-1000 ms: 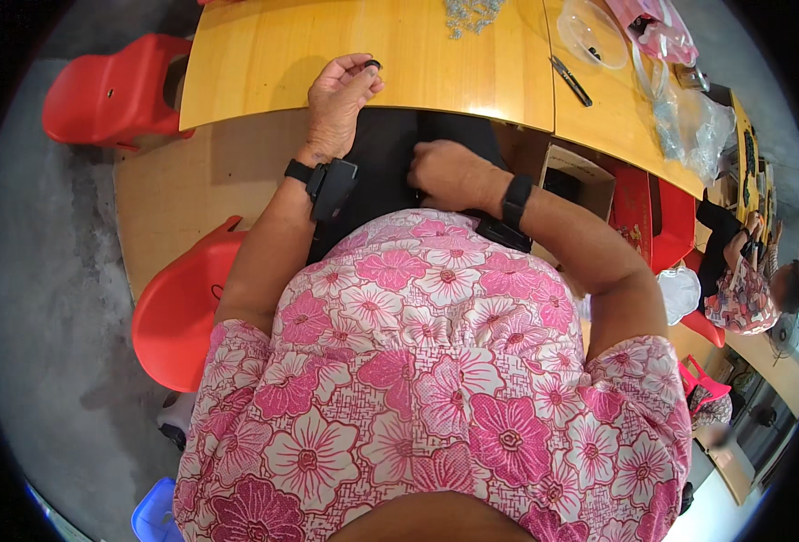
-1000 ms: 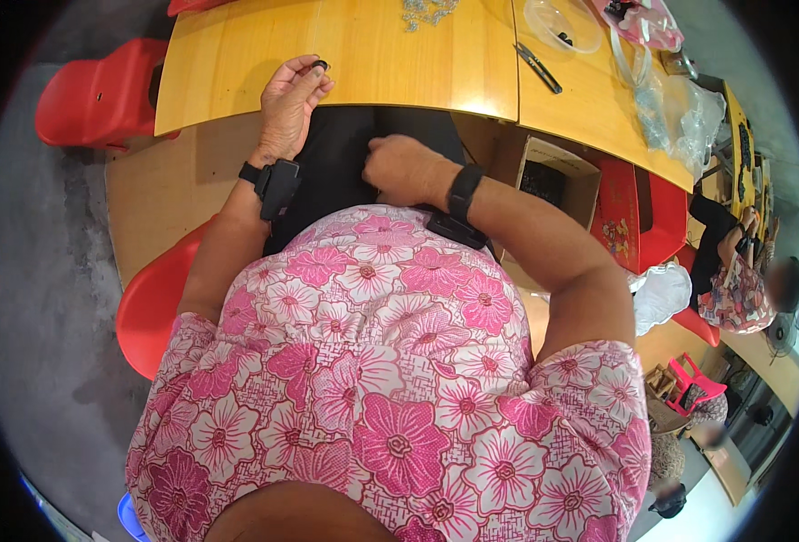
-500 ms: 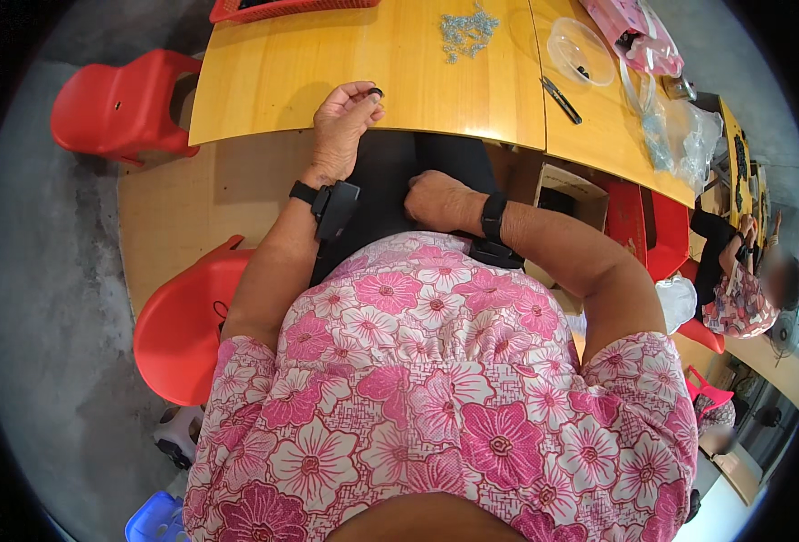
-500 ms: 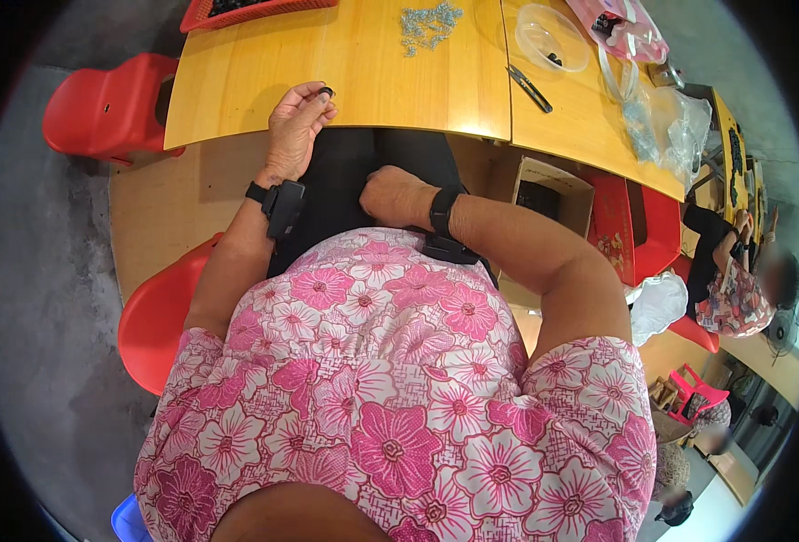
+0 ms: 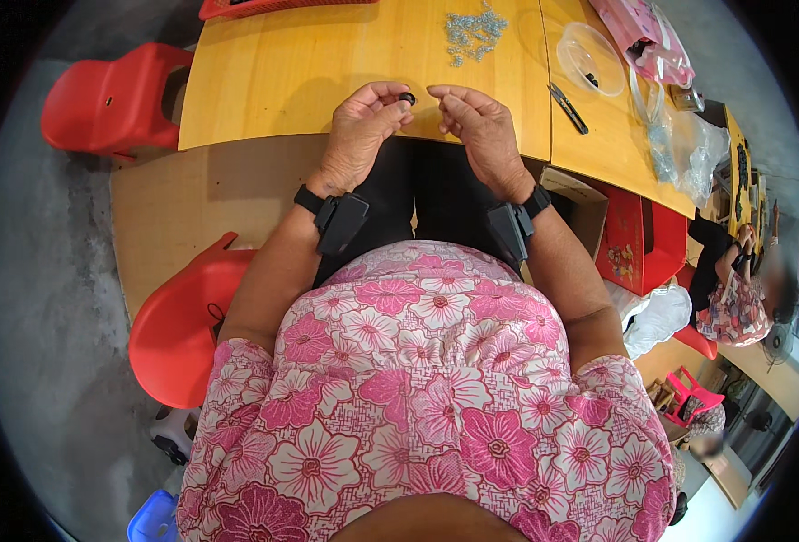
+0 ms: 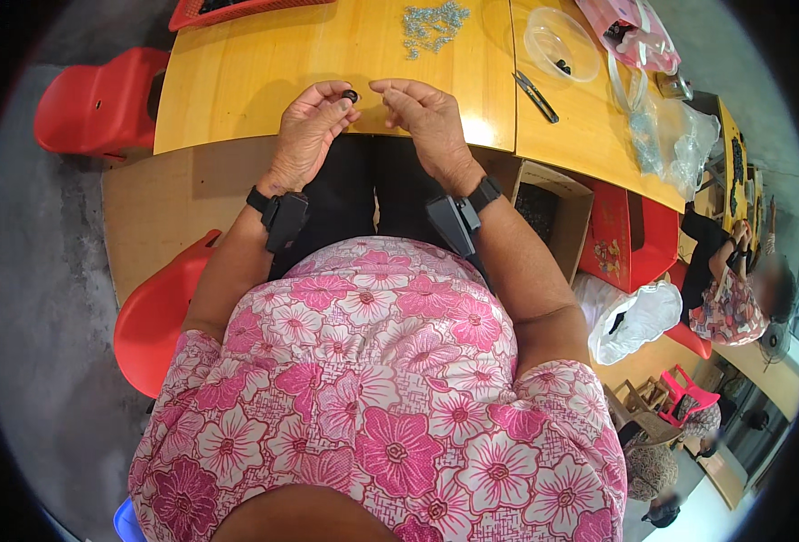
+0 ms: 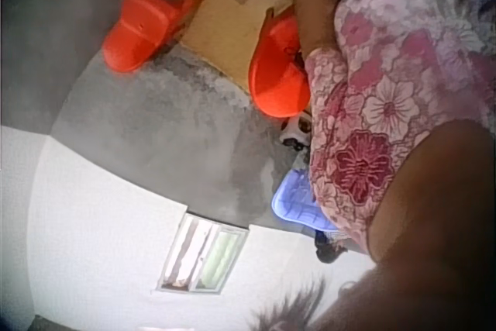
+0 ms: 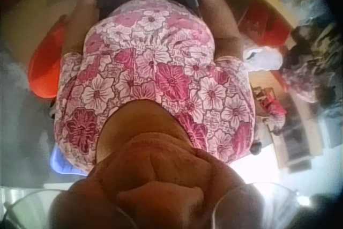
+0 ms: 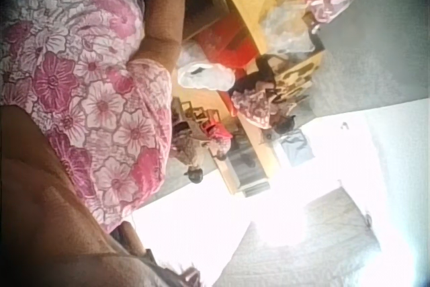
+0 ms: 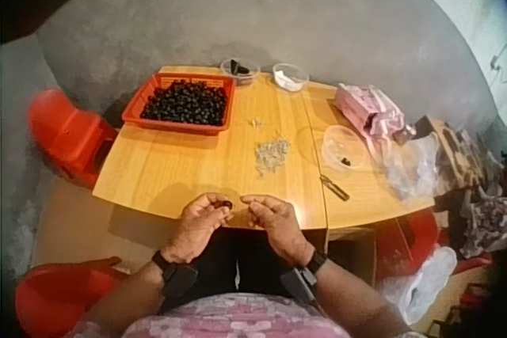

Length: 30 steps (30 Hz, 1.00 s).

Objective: Assembling small black plastic components by hand at a workshop table.

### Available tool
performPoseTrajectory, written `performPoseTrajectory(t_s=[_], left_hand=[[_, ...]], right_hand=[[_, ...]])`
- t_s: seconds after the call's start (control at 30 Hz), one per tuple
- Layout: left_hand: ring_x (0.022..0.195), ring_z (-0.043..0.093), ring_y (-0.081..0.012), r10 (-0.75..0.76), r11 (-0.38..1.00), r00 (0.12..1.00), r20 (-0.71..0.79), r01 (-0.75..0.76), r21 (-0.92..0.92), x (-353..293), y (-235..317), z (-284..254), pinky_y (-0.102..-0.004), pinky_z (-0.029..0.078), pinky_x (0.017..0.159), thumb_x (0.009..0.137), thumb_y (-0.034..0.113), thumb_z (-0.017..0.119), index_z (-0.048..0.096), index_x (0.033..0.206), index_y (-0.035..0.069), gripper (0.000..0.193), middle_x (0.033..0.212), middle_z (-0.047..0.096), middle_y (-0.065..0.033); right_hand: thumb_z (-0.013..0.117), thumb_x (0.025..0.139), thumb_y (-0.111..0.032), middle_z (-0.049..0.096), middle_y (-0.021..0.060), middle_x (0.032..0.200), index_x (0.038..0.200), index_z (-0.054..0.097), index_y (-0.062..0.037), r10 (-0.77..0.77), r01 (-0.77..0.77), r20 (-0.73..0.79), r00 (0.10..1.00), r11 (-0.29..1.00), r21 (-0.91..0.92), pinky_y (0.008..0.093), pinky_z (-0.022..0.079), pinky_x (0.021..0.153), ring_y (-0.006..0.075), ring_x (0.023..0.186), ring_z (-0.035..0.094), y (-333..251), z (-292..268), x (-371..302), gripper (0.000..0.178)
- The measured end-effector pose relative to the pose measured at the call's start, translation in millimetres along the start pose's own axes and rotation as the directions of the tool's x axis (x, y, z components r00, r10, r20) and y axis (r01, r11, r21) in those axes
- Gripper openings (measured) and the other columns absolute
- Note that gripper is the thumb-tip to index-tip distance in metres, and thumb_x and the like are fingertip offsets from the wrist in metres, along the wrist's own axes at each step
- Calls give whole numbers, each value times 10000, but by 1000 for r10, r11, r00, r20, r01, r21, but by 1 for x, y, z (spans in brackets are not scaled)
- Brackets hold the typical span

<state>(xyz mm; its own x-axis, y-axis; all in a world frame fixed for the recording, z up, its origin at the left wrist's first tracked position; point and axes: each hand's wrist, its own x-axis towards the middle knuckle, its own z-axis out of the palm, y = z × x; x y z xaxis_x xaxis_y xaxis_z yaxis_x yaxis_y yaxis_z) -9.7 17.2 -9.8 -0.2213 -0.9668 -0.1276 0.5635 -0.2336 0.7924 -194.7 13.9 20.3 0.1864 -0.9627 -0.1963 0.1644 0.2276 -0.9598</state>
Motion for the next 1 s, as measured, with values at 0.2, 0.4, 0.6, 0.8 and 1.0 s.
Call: performPoseTrajectory(t_s=[0.2, 0.4, 0.6, 0.8, 1.0], left_hand=[[854, 609, -116, 36, 997, 999, 1, -36, 68, 2, 1, 8, -239, 507, 806, 874, 33, 625, 600, 1089, 6, 218, 959, 631, -43], [855, 608, -115, 106, 970, 994, 5, -105, 220, 4, 2, 8, -238, 507, 805, 873, 22, 619, 604, 1077, 6, 205, 945, 632, -47], [855, 565, -75, 116, 953, 993, 20, -116, 281, 5, 7, 6, -203, 482, 792, 848, 8, 638, 628, 1028, 4, 180, 902, 611, -8], [870, 567, -73, 134, 937, 988, 73, -150, 314, 7, 6, 6, -202, 475, 802, 850, 4, 637, 623, 1037, 9, 188, 921, 615, -9], [912, 582, -84, 58, 997, 997, 55, -61, 57, 9, 4, 5, -196, 466, 794, 883, 7, 595, 558, 1151, 20, 271, 986, 620, -21]], right_hand=[[627, 895, -126, 654, 10, 834, 1073, 677, -17, 12, -13, 8, 1000, 987, 157, 190, 444, 625, 77, 667, 543, -1, 10, 7, 215], [658, 862, -73, 667, 45, 836, 1034, 674, 7, 15, -20, 43, 999, 992, 125, 223, 499, 651, 99, 689, 580, -5, 10, 12, 190], [668, 847, -52, 667, 59, 840, 974, 664, 14, 11, -12, 82, 997, 1000, 4, 242, 523, 647, 105, 701, 600, -6, 6, 16, 143], [678, 838, -48, 654, 47, 837, 975, 643, -2, 66, -70, 106, 992, 997, 36, 229, 518, 653, 97, 717, 599, -2, 2, 19, 148], [683, 833, -47, 649, 27, 841, 1023, 659, -27, -14, 4, 172, 985, 998, 63, 222, 502, 701, 86, 752, 592, -3, 1, 21, 192]])
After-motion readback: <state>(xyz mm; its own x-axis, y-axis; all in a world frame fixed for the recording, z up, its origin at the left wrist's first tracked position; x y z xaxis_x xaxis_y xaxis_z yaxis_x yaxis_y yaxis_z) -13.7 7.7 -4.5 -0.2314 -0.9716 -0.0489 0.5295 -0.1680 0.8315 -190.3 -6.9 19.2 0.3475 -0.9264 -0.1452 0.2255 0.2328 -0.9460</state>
